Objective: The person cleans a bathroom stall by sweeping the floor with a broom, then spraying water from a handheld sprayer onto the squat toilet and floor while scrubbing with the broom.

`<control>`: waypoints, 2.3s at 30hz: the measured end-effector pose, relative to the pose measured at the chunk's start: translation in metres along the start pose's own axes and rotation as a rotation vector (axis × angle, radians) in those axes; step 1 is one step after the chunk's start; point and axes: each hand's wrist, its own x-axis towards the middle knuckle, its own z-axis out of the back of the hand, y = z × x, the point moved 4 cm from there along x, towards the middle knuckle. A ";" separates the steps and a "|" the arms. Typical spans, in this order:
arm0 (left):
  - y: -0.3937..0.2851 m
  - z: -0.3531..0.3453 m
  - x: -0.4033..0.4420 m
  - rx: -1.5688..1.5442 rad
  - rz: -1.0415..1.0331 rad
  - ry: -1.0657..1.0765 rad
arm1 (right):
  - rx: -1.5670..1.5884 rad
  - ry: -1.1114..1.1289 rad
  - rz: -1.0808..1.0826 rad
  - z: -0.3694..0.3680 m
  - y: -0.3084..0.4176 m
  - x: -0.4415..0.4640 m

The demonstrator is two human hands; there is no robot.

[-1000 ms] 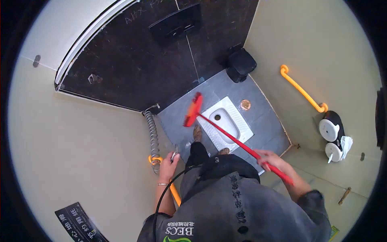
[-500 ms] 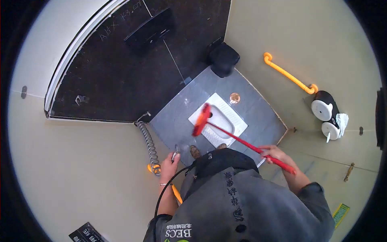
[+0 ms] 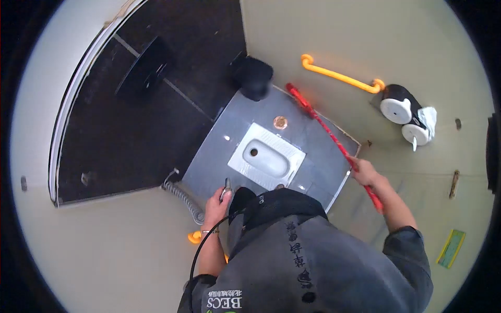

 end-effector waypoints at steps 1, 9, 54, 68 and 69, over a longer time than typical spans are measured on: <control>-0.009 0.003 0.009 0.009 -0.031 0.016 | -0.188 -0.106 0.120 -0.022 -0.014 0.025; 0.005 0.026 0.076 0.055 -0.091 0.162 | -0.107 0.291 -0.157 -0.119 0.075 0.001; -0.003 -0.076 0.254 -0.046 0.089 0.897 | 1.340 -0.058 -0.786 -0.198 0.221 -0.162; 0.023 0.020 0.206 -0.233 0.113 0.686 | 1.026 -0.027 -0.649 -0.094 0.170 -0.150; 0.019 0.026 0.202 -0.233 0.124 0.680 | 0.933 -0.101 -0.665 -0.091 0.152 -0.144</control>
